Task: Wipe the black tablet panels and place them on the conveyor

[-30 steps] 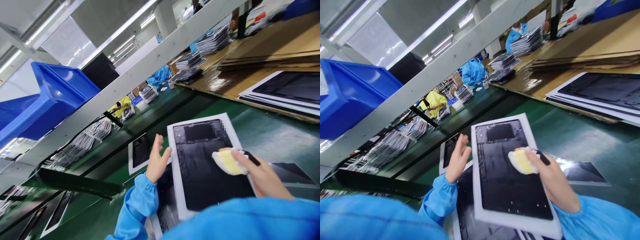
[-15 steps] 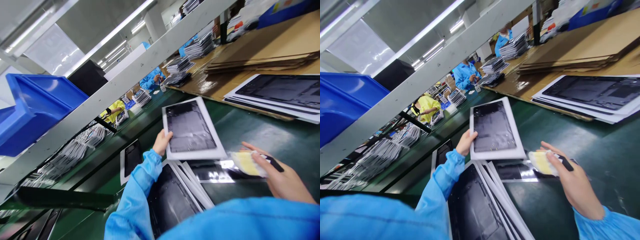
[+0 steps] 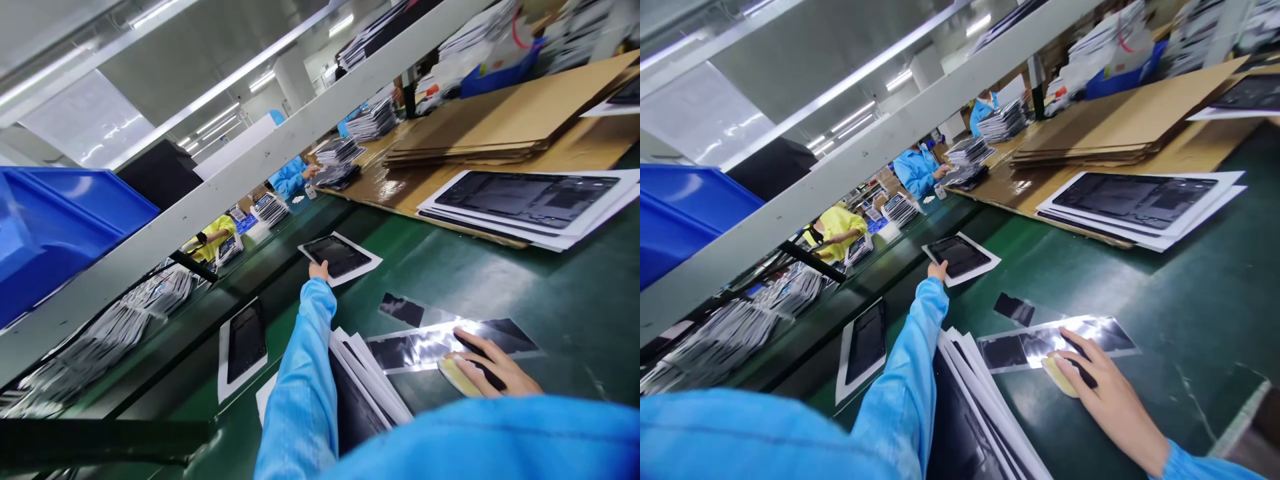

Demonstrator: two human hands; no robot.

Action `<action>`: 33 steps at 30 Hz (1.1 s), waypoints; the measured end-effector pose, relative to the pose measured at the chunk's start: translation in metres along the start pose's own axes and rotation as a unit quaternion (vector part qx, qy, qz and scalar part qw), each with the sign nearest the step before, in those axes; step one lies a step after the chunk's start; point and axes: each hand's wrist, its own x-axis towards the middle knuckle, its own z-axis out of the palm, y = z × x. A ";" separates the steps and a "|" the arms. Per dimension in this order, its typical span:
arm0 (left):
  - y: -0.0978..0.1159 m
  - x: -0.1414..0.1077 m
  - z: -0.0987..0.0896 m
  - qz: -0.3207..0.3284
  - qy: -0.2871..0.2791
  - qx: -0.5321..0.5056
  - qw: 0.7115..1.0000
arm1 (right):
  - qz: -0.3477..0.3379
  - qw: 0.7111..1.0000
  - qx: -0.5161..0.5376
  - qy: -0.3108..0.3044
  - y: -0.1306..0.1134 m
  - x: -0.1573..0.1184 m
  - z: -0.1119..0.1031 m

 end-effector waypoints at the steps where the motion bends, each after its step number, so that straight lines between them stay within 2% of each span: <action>1: 0.003 -0.002 -0.003 0.014 -0.001 0.033 0.999 | 0.000 1.000 -0.005 0.003 0.001 0.000 0.001; 4: 0.012 -0.018 -0.008 0.082 -0.030 0.132 0.987 | -0.007 1.000 -0.005 0.014 0.002 0.000 0.003; 6: 0.015 -0.041 -0.005 0.148 -0.089 0.187 0.967 | -0.018 0.999 0.000 0.028 -0.001 0.001 0.004; 10: 0.009 -0.102 0.010 0.287 -0.259 0.257 0.886 | -0.082 0.996 -0.011 0.039 -0.009 0.011 0.004; 13: -0.001 -0.135 0.019 0.353 -0.338 0.302 0.819 | -0.078 0.996 -0.025 -0.027 -0.020 0.023 -0.001; 16: -0.007 -0.145 0.024 0.381 -0.377 0.355 0.766 | -0.025 0.991 -0.026 -0.127 -0.035 0.036 -0.006; 19: -0.007 -0.142 0.025 0.372 -0.384 0.360 0.765 | -0.011 0.983 -0.025 -0.182 -0.050 0.049 -0.008; 25: -0.003 -0.142 0.024 0.358 -0.378 0.362 0.774 | -0.022 0.978 -0.025 -0.208 -0.068 0.069 -0.004; 33: -0.006 -0.143 0.028 0.363 -0.362 0.350 0.784 | 0.022 0.982 -0.043 -0.180 -0.056 0.044 -0.017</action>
